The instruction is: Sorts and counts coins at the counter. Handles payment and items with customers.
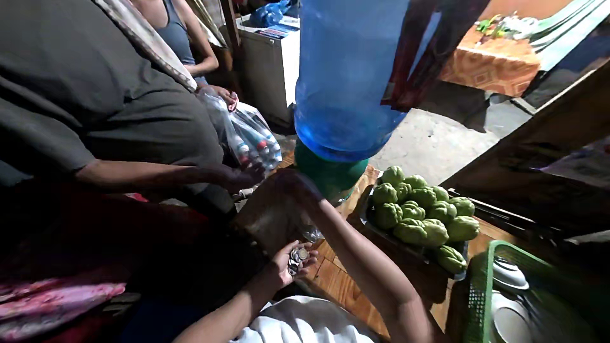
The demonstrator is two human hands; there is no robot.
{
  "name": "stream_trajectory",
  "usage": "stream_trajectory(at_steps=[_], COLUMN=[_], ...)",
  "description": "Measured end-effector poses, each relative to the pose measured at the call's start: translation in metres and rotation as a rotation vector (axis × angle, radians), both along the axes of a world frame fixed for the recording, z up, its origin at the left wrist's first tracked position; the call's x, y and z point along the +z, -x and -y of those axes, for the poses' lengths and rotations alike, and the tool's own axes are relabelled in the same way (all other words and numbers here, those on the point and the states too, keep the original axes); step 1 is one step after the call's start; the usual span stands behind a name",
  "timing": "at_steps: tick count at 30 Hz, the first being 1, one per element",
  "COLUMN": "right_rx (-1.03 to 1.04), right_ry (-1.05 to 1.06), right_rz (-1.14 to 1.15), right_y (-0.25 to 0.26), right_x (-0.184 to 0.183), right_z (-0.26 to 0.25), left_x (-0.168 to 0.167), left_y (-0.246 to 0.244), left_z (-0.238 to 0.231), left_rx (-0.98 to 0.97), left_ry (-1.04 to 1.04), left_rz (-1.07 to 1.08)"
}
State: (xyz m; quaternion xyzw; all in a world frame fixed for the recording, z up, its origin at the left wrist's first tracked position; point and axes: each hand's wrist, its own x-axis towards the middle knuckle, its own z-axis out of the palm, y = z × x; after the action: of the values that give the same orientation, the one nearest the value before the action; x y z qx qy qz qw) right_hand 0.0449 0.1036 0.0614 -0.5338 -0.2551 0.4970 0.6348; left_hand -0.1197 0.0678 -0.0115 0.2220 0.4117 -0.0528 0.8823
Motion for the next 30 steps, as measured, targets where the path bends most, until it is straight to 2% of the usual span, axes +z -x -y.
stream_trajectory(at_steps=[2,4,6,10,14,17,19,21,23,26,30], right_rx=[0.008,0.010,0.042,0.099,0.219,0.028,-0.077,-0.187,-0.309,-0.318,-0.351], right_ry=[-0.055,-0.031,0.003,-0.060,-0.041,-0.164,-0.114,-0.010,0.089,0.269,0.418], right_rz=[-0.114,-0.133,0.056,0.484,0.596,0.495,0.463,0.306,0.143,-0.063,-0.318], right_y=[0.010,0.019,0.029,0.045,0.042,0.034,0.026,0.019,0.013,0.025,0.049], right_x=[0.013,0.019,0.020,0.018,0.035,0.029,0.030,0.022,-0.015,-0.074,-0.114], right_z=[-0.017,-0.035,-0.046,-0.066,-0.063,-0.049,-0.014,0.017,0.048,0.101,0.160], left_x=[-0.003,-0.008,-0.012,-0.016,-0.025,-0.024,-0.020,-0.017,-0.017,0.000,0.031], left_y=[0.009,0.017,0.023,0.032,0.034,0.030,0.026,0.023,0.023,0.012,-0.012], left_z=[-0.009,-0.016,-0.021,-0.028,-0.035,-0.041,-0.046,-0.053,-0.064,-0.090,-0.134], left_rx=[0.014,0.043,0.066,0.076,0.064,0.072,0.091,0.143,0.207,0.337,0.505], left_ry=[0.018,0.037,0.048,0.055,0.069,0.068,0.041,-0.032,-0.101,-0.201,-0.374], left_rz=[0.026,0.039,0.047,0.115,0.171,0.118,0.076,0.036,0.061,0.026,0.074])
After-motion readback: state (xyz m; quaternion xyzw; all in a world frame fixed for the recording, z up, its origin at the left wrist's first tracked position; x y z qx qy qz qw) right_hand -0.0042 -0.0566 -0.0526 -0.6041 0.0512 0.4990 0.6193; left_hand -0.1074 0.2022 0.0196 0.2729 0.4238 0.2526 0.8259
